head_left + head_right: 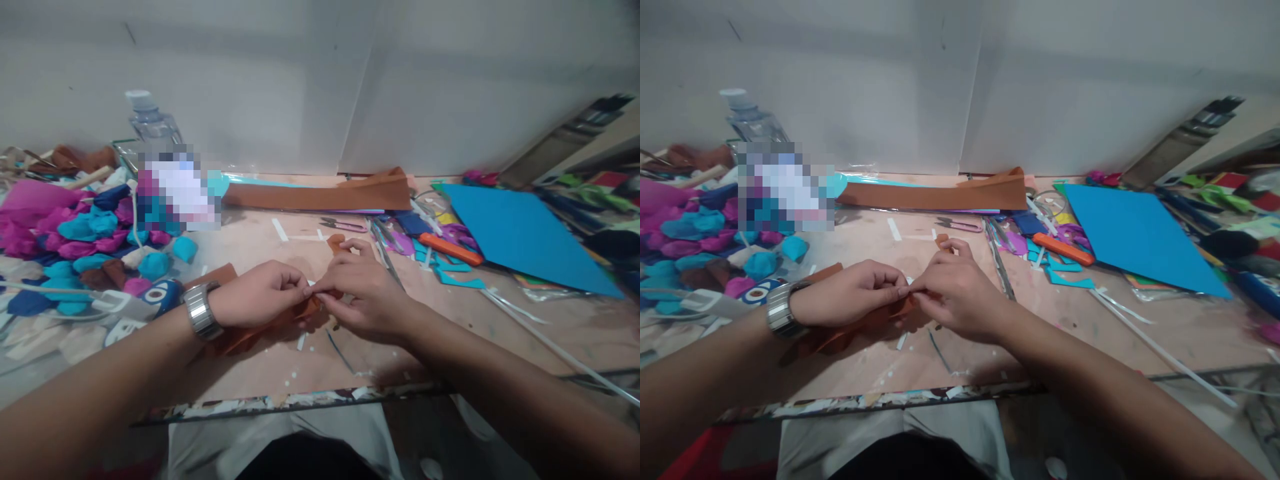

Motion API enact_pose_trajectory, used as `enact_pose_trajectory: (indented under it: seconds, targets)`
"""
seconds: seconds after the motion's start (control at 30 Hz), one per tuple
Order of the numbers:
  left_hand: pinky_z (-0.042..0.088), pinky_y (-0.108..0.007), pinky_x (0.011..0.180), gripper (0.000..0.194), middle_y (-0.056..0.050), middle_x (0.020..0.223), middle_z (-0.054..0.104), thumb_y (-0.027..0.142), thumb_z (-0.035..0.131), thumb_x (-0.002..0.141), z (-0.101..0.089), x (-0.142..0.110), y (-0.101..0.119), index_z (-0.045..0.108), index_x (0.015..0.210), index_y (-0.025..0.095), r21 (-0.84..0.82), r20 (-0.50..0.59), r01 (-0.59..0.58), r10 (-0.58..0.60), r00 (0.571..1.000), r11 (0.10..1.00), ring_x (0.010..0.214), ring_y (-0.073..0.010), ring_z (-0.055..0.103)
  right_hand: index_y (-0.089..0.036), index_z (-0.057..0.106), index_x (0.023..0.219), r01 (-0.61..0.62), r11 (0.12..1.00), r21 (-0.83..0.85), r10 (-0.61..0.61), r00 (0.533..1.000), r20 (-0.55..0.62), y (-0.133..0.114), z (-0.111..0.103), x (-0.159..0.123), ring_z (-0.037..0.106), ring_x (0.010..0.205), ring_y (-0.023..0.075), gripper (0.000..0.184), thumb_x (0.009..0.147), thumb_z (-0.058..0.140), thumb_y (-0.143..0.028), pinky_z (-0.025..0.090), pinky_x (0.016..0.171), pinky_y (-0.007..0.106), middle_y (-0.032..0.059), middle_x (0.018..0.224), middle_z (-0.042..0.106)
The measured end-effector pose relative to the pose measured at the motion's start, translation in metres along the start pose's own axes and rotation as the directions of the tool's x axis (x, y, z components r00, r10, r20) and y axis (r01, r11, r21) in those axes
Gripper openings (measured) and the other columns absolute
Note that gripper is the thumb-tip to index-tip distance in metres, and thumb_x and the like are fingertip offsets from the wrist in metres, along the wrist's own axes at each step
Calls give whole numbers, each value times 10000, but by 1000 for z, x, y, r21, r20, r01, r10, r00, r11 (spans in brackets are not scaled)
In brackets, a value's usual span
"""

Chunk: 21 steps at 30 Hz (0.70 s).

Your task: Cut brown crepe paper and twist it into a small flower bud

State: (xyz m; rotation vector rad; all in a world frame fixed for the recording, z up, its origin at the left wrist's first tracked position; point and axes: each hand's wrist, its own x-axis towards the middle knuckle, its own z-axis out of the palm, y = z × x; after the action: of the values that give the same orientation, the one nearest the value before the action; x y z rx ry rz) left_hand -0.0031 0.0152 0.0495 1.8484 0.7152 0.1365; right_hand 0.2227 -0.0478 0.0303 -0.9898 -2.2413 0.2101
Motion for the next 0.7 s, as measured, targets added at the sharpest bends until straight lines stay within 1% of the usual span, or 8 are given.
enact_pose_trajectory:
  seconds: [0.2, 0.33, 0.47, 0.6, 0.7]
  targets:
    - [452, -230, 667, 287, -7, 785, 720, 378, 590, 980, -1, 0, 0, 697, 823, 164, 64, -40, -11, 14, 999, 998, 719, -133, 624, -244, 775, 946, -13, 999, -36, 13, 1000, -10, -1, 0, 2, 654, 815, 162, 86, 934, 699, -205, 304, 1172, 480, -32, 767, 725]
    - [423, -228, 633, 265, -1, 761, 712, 346, 589, 973, 0, -1, 1, 716, 833, 161, 104, -69, -17, 24, 997, 994, 697, -127, 612, -248, 766, 911, -12, 998, -63, 11, 1000, -29, -2, 0, 3, 653, 879, 184, 79, 932, 699, -211, 307, 1170, 502, -20, 787, 714]
    - [407, -230, 624, 278, 6, 749, 709, 343, 577, 981, 4, -3, 5, 725, 827, 165, 154, -127, -41, 60, 990, 987, 679, -119, 599, -234, 760, 894, -15, 994, -107, 8, 998, -69, -3, 1, 4, 656, 981, 215, 70, 926, 702, -212, 324, 1157, 501, 14, 834, 710]
    - [390, -242, 625, 278, 14, 741, 709, 343, 578, 984, 8, -7, 14, 728, 816, 179, 285, -222, -27, 94, 971, 958, 663, -120, 594, -221, 754, 895, -24, 990, -139, 11, 996, -91, -2, 1, 3, 639, 1060, 242, 60, 919, 700, -213, 342, 1139, 508, 45, 889, 699]
    - [366, -253, 624, 275, 21, 721, 706, 328, 572, 991, 10, -9, 19, 729, 813, 190, 423, -256, -40, 161, 953, 905, 636, -117, 583, -221, 745, 909, -34, 989, -142, 23, 997, -76, -2, 0, 3, 621, 1109, 257, 62, 926, 685, -211, 344, 1132, 515, 57, 928, 698]
